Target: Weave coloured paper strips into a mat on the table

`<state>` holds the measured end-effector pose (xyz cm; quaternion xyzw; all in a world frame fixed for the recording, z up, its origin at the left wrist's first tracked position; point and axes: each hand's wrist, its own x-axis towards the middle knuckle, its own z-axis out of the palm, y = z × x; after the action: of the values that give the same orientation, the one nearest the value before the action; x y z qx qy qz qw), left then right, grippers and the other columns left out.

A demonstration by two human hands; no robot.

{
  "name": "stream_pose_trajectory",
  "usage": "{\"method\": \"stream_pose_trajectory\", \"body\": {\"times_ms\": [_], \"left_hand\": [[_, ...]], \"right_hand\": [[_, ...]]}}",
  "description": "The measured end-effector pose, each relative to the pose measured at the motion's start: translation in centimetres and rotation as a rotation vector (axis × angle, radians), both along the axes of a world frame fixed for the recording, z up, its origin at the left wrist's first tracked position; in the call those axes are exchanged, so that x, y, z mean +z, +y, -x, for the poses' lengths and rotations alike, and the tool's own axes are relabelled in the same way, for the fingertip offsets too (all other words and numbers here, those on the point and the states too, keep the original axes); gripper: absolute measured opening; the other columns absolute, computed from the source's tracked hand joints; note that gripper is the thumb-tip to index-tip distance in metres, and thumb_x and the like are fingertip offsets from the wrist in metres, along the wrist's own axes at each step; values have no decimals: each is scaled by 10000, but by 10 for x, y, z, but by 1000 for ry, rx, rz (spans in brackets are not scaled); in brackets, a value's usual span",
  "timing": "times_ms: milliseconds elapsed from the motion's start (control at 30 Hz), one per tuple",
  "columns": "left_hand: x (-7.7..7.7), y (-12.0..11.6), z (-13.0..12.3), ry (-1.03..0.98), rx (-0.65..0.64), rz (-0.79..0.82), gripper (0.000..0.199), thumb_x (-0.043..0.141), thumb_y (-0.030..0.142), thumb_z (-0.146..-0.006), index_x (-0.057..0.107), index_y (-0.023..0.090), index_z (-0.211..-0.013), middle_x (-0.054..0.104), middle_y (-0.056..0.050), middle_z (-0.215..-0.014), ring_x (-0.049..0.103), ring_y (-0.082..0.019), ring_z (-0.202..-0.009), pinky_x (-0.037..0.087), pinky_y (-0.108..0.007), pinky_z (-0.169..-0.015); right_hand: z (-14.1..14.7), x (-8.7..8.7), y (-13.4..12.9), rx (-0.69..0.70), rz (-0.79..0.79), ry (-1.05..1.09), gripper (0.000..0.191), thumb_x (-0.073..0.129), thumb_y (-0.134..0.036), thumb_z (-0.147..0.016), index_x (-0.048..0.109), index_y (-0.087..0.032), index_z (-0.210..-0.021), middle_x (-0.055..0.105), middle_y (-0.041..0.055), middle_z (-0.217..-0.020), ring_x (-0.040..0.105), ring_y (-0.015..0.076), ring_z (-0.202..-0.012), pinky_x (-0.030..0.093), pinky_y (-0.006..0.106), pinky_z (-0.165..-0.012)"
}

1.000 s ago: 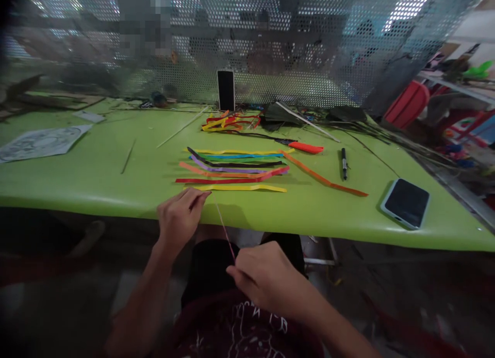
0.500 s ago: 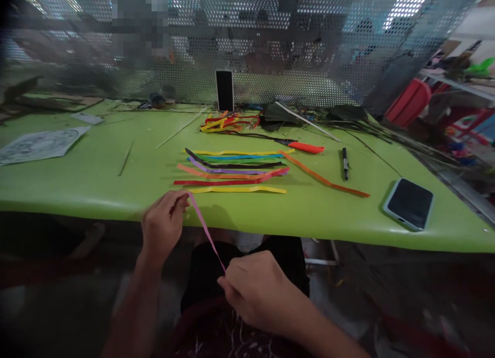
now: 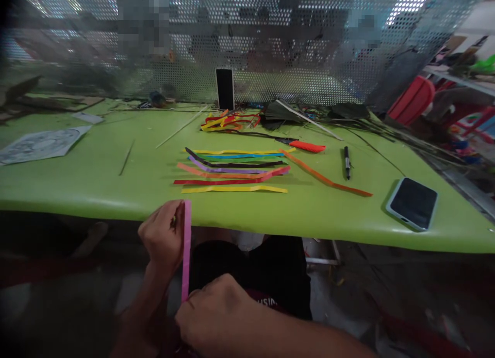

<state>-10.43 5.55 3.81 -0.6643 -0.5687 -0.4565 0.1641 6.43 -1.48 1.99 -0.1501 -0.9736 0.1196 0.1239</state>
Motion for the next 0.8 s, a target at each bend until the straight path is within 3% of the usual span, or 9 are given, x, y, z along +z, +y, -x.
{"method": "stream_pose_trajectory", "body": {"times_ms": [133,267,433,533,667,800], "left_hand": [[-5,-5,-11,-66,85,27,195,514,205,-1001,632,195,-845,635,-26,-655,580,-175,-596,419,-295,-651],[-7,-3,-14,-46,72,40,231,504,200,-1006,629,188,-812,616,-16,-621,562,-161,-560,386,-281,-605],[-1,8,2,35,53,75,249,495,240,-1035,649,173,-850,648,-10,-630,562,-144,-535,369,-267,-582],[9,9,19,36,-46,155,224,513,253,-1038,657,162,-893,684,-20,-700,595,-142,-573,412,-262,-621],[21,-1,36,10,-243,303,180,517,250,-1040,683,184,-1061,739,-30,-882,691,-159,-765,492,-262,-765],[24,-9,37,-56,-440,410,189,544,229,-1028,691,243,-1146,757,26,-890,699,-105,-704,515,-205,-739]], "right_hand": [[7,4,0,25,20,-29,147,601,-194,-901,569,-200,-757,642,-35,-692,482,133,-535,296,313,-427],[7,2,1,-2,3,-28,120,589,-158,-893,599,-190,-778,643,-27,-680,524,144,-538,266,317,-411],[-21,10,12,-142,122,63,253,557,-150,-883,515,-207,-640,571,-42,-568,435,112,-485,241,298,-479],[-58,27,28,-303,121,229,348,476,-199,-969,465,-208,-621,537,-31,-575,425,103,-513,256,293,-540],[-104,52,54,-610,-16,366,424,503,-225,-1015,385,-218,-608,409,-53,-554,370,98,-491,259,278,-516],[-125,61,74,-724,-89,406,387,545,-236,-1009,437,-218,-638,397,-57,-581,420,98,-508,334,240,-529]]}}
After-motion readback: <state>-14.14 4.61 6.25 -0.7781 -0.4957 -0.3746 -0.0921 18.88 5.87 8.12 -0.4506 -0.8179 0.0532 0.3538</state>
